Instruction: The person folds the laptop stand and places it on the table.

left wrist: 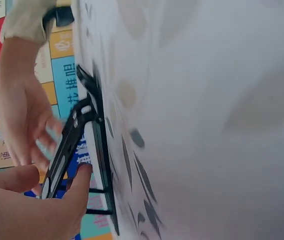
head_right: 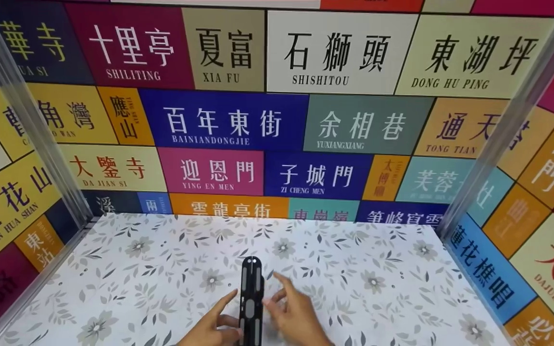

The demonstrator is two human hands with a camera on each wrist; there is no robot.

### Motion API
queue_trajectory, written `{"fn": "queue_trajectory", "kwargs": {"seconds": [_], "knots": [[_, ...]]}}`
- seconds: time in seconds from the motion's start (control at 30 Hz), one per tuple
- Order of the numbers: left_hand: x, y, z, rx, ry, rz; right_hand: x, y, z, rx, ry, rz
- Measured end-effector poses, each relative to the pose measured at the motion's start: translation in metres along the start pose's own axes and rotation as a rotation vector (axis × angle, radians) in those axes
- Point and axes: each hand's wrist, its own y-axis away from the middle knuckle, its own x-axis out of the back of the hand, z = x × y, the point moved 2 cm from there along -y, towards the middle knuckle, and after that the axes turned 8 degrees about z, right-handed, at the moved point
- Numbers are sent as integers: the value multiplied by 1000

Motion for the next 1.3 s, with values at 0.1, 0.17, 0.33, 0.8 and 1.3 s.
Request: {"fn": "queue_trajectory", "kwargs": {"seconds": [0.1, 0.17, 0.33, 0.8, 1.3], "knots": [[-4, 3, -5, 43, 20, -1, 11, -17, -6, -35, -66, 56], [-8, 4, -10, 85, 53, -6, 15, -30, -8, -58, -149, 34], [-17, 2, -20, 176, 182, -11, 16, -56, -13, -145, -346, -114], [-31, -5, -32, 144, 323, -85, -4, -80, -12, -195, -464, -190], [-30, -4, -30, 116, 249, -68, -6, -79, -17, -200, -416, -125]]}}
